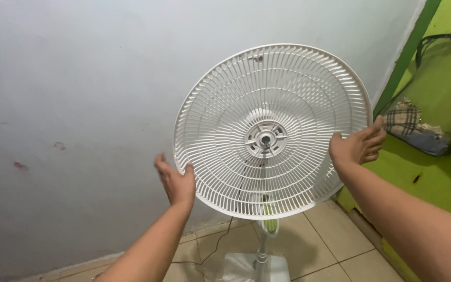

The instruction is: The person attaches the front grill to a standing fan, aligns it with the motor housing, and secures it by tightening the central knob. The person then picks up a green fan blade and positions it for installation.

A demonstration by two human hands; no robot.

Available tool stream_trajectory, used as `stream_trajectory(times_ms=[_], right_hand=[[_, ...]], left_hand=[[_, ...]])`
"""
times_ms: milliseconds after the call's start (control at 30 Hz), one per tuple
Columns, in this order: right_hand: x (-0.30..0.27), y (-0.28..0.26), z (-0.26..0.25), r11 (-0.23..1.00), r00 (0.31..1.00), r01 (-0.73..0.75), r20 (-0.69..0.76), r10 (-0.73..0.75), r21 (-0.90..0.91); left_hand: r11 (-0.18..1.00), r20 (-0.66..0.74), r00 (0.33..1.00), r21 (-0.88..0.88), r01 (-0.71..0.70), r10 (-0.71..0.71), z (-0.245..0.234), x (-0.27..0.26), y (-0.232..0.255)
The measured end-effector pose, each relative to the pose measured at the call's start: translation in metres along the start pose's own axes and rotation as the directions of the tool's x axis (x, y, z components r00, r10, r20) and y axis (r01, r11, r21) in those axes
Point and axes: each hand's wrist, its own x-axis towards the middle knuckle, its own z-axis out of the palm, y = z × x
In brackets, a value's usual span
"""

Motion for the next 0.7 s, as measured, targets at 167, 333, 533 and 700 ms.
stream_trajectory(times_ms=[167,333,533,700], right_hand=[[-0.024,-0.007,-0.016,0.977,0.970,0.204,-0.148,-0.193,0.067],[-0.056,-0.024,0.008,0.948,0.957,0.263,0.079,-0.280,0.177],[-0.072,-0.052,0.043,0.951,0.683,-0.157,0.725,-0.089,0.265],[-0.072,-0.071,0.053,0.922,0.450,-0.379,0.887,0.104,0.084]], left_hand=[[0.949,-0.070,0.948,0.076,-0.304,0.310,-0.004,-0.032,0.038],[0.904,0.319,0.906,-0.405,-0.135,0.278,0.045,-0.044,0.043],[0.803,0.849,0.500,-0.175,0.570,-0.170,0.142,-0.029,0.034],[0.432,0.955,0.058,0.077,0.899,-0.290,0.180,-0.015,0.040]])
